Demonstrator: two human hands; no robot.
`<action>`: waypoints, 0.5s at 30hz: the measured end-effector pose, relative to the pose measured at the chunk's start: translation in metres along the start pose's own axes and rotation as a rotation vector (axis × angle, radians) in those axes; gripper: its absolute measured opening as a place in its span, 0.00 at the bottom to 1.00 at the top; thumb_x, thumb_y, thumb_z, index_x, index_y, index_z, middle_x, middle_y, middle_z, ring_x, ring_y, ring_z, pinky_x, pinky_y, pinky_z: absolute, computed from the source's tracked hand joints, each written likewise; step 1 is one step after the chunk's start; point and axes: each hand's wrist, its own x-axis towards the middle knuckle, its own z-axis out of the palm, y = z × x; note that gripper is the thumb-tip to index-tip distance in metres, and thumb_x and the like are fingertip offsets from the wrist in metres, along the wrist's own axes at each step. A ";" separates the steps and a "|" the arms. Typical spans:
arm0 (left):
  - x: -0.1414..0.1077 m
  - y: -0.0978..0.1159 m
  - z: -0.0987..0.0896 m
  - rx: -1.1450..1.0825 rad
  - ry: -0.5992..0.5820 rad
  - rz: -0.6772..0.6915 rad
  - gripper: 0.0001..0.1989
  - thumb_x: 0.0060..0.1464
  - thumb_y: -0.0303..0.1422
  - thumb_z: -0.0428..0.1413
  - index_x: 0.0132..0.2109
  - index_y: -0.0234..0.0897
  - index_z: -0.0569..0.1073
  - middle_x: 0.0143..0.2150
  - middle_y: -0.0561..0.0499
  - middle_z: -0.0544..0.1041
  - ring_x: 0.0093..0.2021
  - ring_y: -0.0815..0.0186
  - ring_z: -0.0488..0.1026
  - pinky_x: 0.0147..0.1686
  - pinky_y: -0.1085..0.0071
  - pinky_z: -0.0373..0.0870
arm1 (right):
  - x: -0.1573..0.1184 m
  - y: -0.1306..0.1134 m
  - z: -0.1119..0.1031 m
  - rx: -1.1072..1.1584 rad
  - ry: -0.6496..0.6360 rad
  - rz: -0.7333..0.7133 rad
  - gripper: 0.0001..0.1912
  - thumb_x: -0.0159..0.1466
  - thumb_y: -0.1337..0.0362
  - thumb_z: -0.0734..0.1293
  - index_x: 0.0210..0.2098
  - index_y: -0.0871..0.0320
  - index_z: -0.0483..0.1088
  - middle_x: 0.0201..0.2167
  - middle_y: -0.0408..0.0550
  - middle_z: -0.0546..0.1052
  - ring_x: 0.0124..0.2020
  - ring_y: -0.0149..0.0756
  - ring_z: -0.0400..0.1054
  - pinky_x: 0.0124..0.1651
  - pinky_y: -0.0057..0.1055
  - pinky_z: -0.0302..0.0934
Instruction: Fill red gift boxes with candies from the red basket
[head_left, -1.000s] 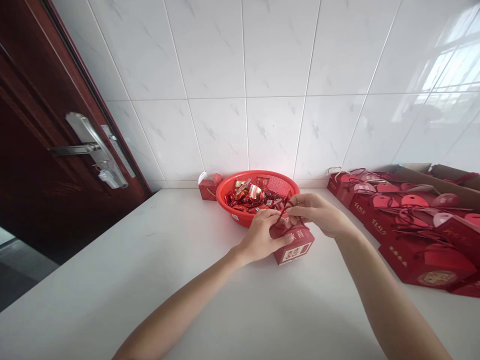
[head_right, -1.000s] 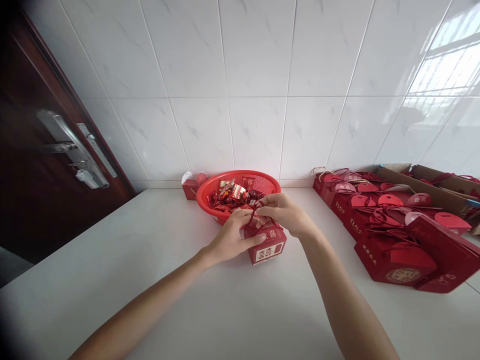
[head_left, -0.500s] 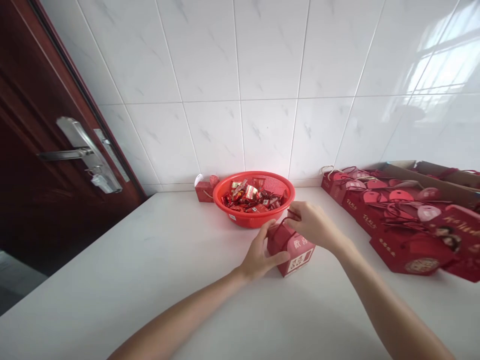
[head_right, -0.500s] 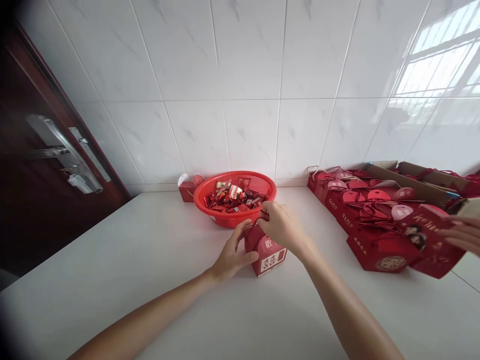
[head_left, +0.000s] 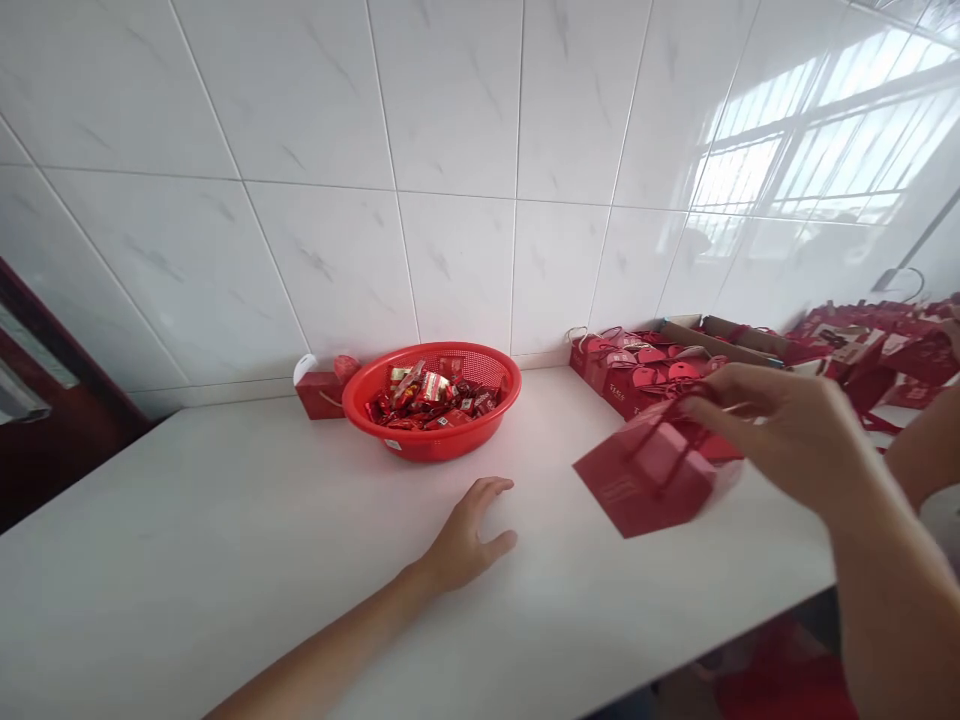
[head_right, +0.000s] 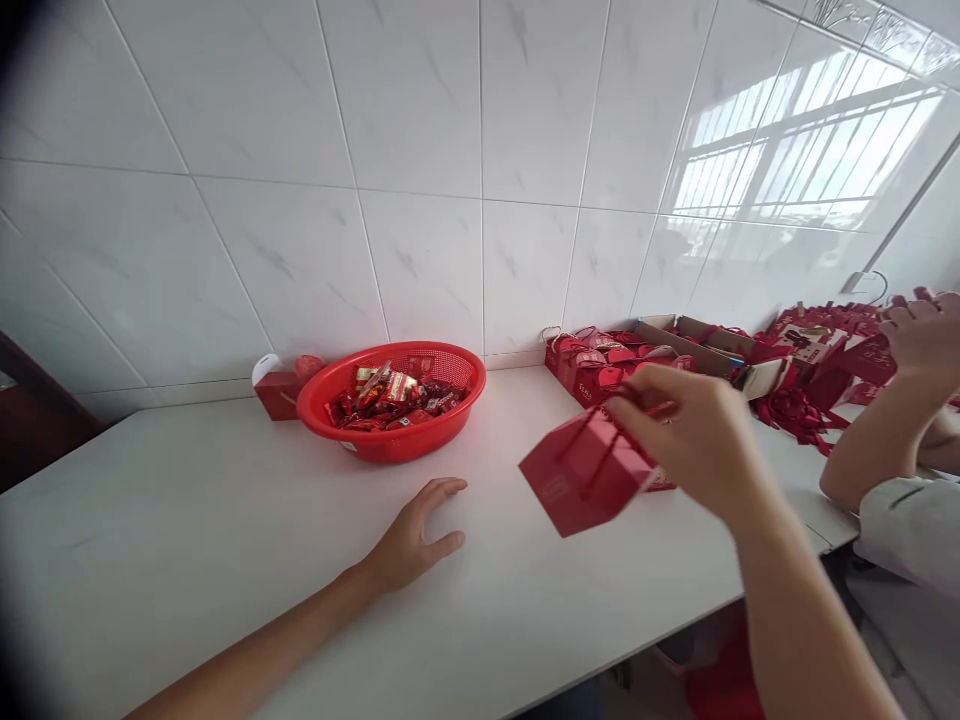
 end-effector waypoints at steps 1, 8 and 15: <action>0.000 0.000 0.000 0.020 -0.004 0.010 0.27 0.51 0.32 0.58 0.59 0.41 0.69 0.61 0.43 0.70 0.62 0.54 0.68 0.65 0.52 0.64 | 0.002 0.009 -0.013 0.016 0.083 0.046 0.12 0.48 0.53 0.71 0.25 0.56 0.73 0.24 0.50 0.76 0.26 0.41 0.68 0.31 0.38 0.61; 0.001 0.000 -0.001 0.118 -0.026 0.035 0.24 0.52 0.31 0.57 0.57 0.40 0.71 0.60 0.43 0.71 0.63 0.53 0.68 0.64 0.53 0.65 | -0.001 0.062 -0.087 -0.160 0.403 0.279 0.07 0.51 0.57 0.72 0.25 0.53 0.77 0.22 0.50 0.75 0.26 0.36 0.65 0.28 0.38 0.57; 0.002 0.002 -0.002 0.139 -0.021 0.052 0.21 0.53 0.30 0.56 0.55 0.41 0.73 0.59 0.44 0.73 0.61 0.54 0.70 0.63 0.54 0.67 | 0.021 0.116 -0.098 -0.457 0.367 0.451 0.11 0.48 0.74 0.75 0.17 0.56 0.71 0.17 0.47 0.73 0.24 0.34 0.65 0.32 0.36 0.58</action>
